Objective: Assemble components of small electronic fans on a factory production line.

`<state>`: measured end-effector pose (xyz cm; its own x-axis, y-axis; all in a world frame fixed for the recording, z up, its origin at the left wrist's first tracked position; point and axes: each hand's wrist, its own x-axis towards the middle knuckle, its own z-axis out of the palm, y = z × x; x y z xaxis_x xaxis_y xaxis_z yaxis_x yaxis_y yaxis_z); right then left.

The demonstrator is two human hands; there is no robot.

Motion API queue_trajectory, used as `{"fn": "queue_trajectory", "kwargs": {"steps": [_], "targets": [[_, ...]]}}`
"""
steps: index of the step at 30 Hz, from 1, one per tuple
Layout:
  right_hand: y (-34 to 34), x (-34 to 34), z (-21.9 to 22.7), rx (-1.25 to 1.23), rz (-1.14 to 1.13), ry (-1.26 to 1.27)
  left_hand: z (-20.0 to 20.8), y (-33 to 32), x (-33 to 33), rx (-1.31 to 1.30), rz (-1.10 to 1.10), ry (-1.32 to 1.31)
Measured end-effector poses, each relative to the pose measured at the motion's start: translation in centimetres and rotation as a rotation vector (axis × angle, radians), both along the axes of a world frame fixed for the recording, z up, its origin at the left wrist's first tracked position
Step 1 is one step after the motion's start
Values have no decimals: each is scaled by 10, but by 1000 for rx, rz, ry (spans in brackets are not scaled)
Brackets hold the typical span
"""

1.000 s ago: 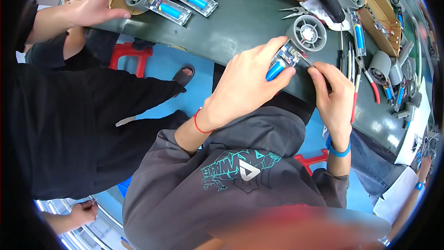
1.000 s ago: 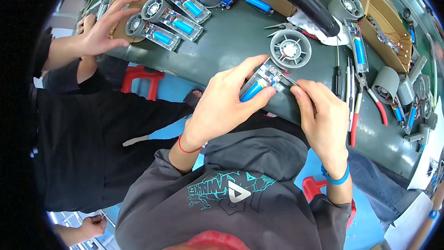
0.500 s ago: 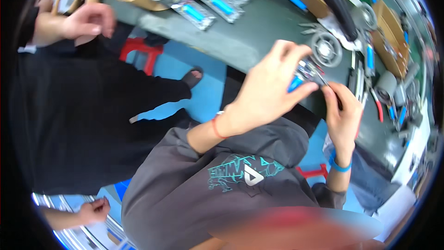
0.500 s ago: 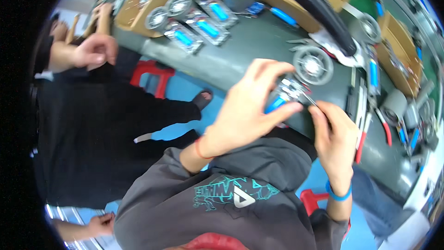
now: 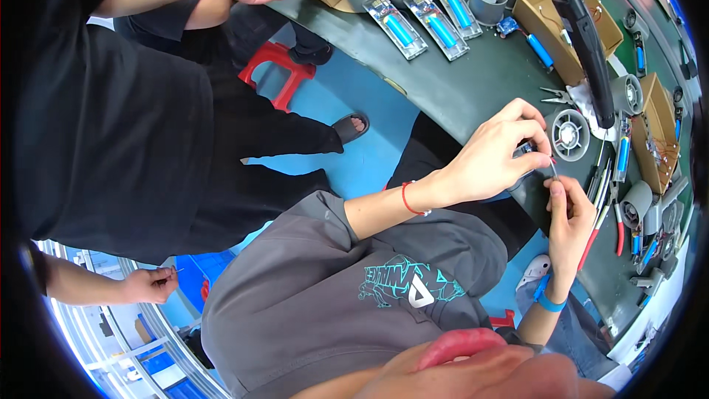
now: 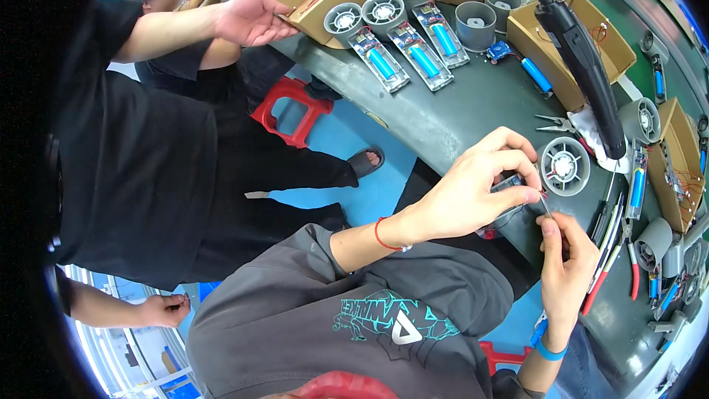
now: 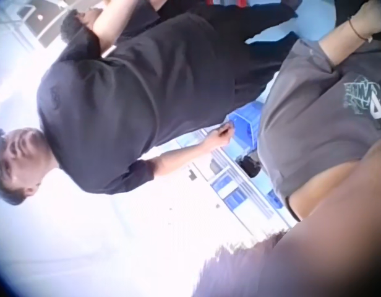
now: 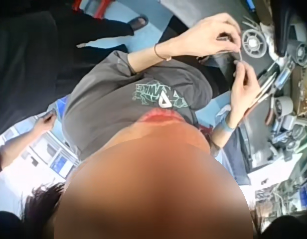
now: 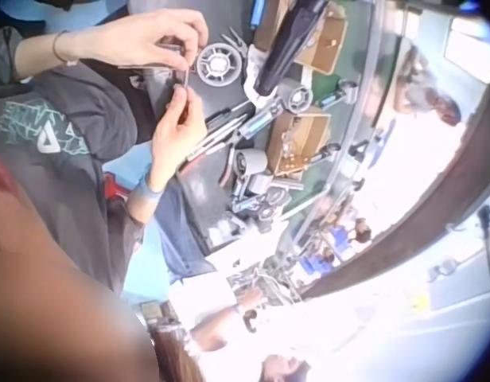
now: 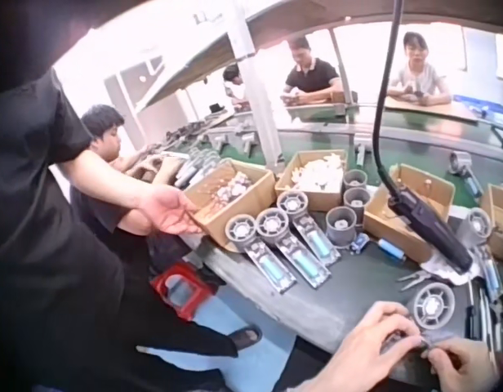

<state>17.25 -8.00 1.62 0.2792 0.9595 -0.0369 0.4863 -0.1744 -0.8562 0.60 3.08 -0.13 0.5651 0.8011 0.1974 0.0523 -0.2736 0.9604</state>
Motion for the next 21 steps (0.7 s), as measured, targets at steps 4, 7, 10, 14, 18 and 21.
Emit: {"fn": "queue_trajectory", "kwargs": {"steps": [4,7,10,14,18,21], "targets": [[3,-2,-3,67,12,-79,3,2,-2,-24,7,9],[2,-2,-7,89,10,-165,0,3,-4,-5,-12,3],[1,0,-6,150,-11,-228,6,4,-7,-2,10,-31],[-4,6,-7,134,-19,-254,23,40,-57,-12,505,-3],[-6,13,-19,141,-45,-219,30,73,-92,111,616,226],[-6,14,-20,151,-37,-229,40,71,-94,-27,551,386]]}}
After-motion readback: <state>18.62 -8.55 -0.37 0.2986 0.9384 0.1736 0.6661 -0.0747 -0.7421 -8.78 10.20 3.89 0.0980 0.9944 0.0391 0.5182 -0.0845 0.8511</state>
